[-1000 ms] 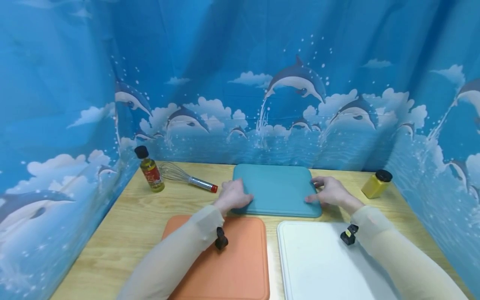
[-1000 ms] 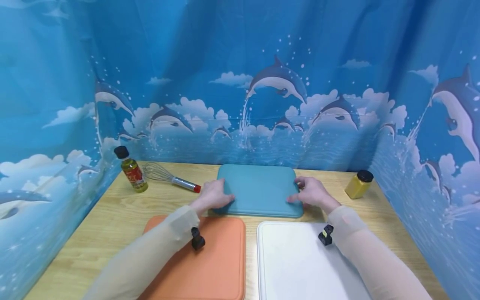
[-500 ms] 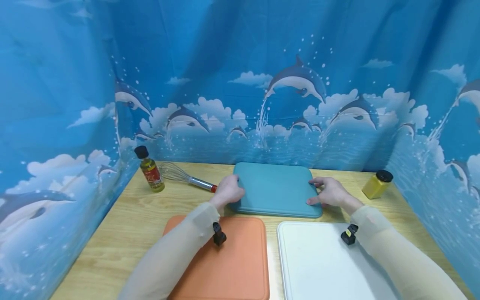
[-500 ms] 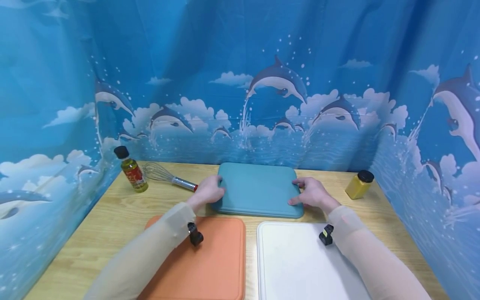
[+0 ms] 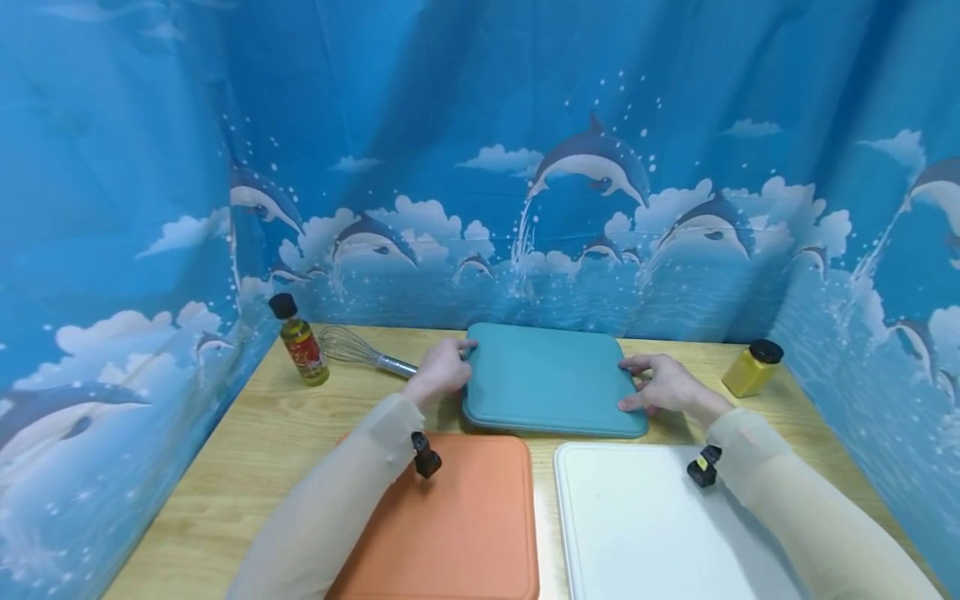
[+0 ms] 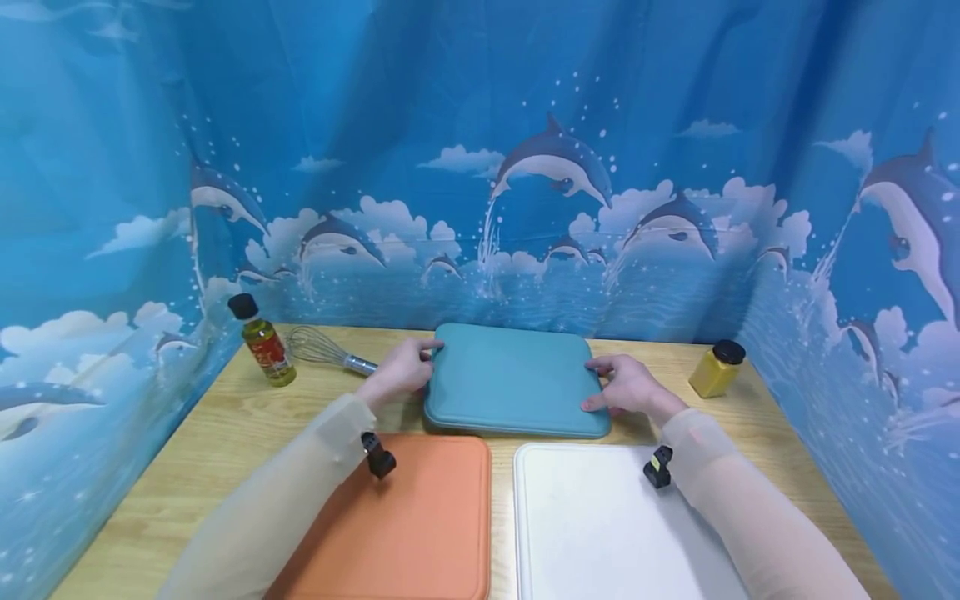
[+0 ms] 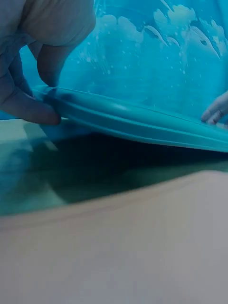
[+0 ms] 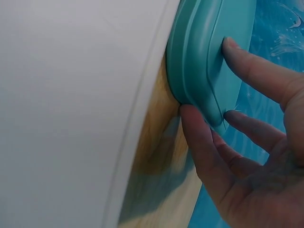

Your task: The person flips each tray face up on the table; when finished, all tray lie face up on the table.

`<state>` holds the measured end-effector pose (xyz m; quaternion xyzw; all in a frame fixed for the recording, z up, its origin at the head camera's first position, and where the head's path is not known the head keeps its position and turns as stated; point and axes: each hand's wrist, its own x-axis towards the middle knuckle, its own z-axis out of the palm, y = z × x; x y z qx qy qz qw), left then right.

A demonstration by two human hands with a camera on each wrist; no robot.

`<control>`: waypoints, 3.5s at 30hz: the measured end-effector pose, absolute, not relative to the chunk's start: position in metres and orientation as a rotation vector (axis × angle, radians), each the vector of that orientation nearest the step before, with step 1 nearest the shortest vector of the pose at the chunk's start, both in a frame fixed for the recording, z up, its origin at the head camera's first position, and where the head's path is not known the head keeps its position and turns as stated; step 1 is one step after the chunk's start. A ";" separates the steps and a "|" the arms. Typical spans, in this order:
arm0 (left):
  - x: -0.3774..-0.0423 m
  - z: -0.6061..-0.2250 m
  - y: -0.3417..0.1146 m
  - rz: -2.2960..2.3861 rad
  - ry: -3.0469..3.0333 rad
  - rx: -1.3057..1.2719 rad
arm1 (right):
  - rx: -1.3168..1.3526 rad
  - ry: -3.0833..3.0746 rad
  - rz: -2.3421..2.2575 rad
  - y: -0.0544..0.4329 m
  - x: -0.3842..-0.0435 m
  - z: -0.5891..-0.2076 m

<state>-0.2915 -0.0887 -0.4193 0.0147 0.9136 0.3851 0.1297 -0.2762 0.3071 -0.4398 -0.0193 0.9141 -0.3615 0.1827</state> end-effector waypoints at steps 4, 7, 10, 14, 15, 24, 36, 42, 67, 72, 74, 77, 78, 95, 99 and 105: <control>-0.294 -0.413 -0.095 1.266 2.552 0.032 | -0.057 2.547 -1.049 0.308 -0.278 -0.440; -0.296 -0.407 -0.099 1.363 2.469 0.027 | -0.050 2.530 -1.066 0.308 -0.279 -0.441; -0.297 -0.402 -0.103 1.447 2.392 0.024 | -0.054 2.522 -1.074 0.308 -0.281 -0.443; -0.297 -0.394 -0.106 1.518 2.333 0.014 | -0.057 2.503 -1.092 0.308 -0.282 -0.444; -0.297 -0.392 -0.107 1.525 2.329 0.010 | -0.057 2.497 -1.097 0.307 -0.282 -0.444; -0.298 -0.375 -0.110 1.544 2.333 0.060 | -0.048 2.417 -1.171 0.306 -0.282 -0.442; -0.300 -0.345 -0.107 1.683 2.204 0.135 | -0.079 2.366 -1.235 0.300 -0.274 -0.434; -0.300 -0.329 -0.101 1.761 2.151 0.168 | -0.087 2.347 -1.241 0.293 -0.268 -0.428; -0.302 -0.298 -0.070 1.846 2.125 0.275 | -0.489 2.425 -1.224 0.228 -0.245 -0.270; -0.302 -0.292 -0.060 1.848 2.144 0.340 | -0.519 2.430 -1.213 0.213 -0.246 -0.243; -0.302 -0.290 -0.055 1.849 2.153 0.363 | -0.521 2.430 -1.214 0.208 -0.246 -0.234; -0.302 -0.286 -0.048 1.864 2.154 0.374 | -0.518 2.426 -1.210 0.203 -0.244 -0.224; -0.302 -0.285 -0.046 1.867 2.157 0.371 | -0.521 2.426 -1.206 0.201 -0.244 -0.222; -0.302 -0.271 -0.022 1.934 2.156 0.333 | -0.451 2.527 -1.066 0.188 -0.243 -0.210; -0.301 -0.267 -0.020 1.927 2.161 0.330 | -0.443 2.555 -1.034 0.187 -0.243 -0.207; -0.304 -0.261 -0.021 1.953 2.174 0.317 | -0.459 2.609 -0.959 0.178 -0.249 -0.202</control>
